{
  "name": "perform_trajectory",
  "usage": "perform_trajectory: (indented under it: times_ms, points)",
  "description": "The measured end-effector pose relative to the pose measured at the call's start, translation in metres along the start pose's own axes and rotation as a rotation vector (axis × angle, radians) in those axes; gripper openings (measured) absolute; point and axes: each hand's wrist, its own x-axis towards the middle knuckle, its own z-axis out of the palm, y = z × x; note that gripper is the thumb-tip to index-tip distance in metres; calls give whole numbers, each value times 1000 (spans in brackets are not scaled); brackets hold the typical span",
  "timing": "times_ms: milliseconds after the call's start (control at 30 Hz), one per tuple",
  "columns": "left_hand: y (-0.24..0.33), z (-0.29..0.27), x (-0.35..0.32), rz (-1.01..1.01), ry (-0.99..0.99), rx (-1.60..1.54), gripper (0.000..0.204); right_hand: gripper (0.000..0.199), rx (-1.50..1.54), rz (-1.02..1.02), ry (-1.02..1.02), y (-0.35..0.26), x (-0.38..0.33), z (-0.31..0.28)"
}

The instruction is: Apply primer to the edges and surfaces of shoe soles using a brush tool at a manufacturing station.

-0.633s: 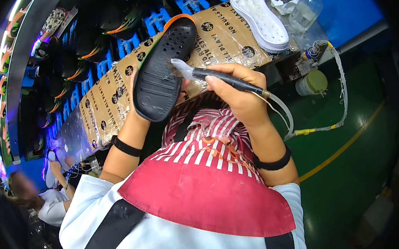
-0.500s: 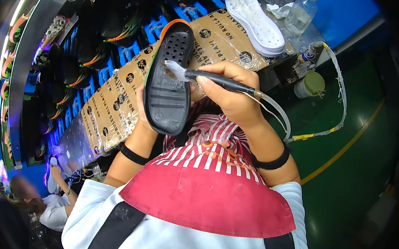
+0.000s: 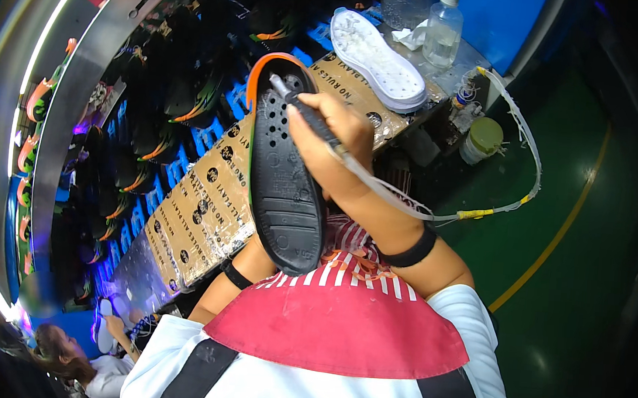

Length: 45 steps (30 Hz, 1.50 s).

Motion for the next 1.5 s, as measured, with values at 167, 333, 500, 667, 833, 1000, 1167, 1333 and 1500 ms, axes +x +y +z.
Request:
perform_trajectory:
  times_ms: [167, 333, 500, 667, 833, 1000, 1167, 1333, 1500]
  points:
    - [-6, -22, -6, 89, 287, 34, 106, 15, -26, -185, -262, -3, -4, 2]
    - [2, 16, -7, 44, 162, 207, 107, 12, 140, 98, -105, -18, -3, -11]
    - [-6, 8, -4, -34, 90, 138, 99, 11, 50, 47, -63, -12, 1, -4]
    - [-9, -13, -2, 97, 213, 122, 98, 16, 137, 4, -250, -10, -8, -2]
    - [-5, -7, 4, 155, 209, 155, 96, 14, 222, 209, -83, -9, -11, -1]
    - [-6, -8, 5, 183, 230, 162, 94, 16, 188, 94, -321, -10, -7, -5]
    - [-2, -3, 3, 218, 234, 181, 92, 16, -12, -78, -118, -22, -5, -15]
    - [1, 5, 5, 201, 222, 213, 91, 17, -291, -380, -216, -21, -4, -7]
    - [6, 6, 5, 236, 222, 199, 88, 19, -104, -413, -582, -28, -7, -10]
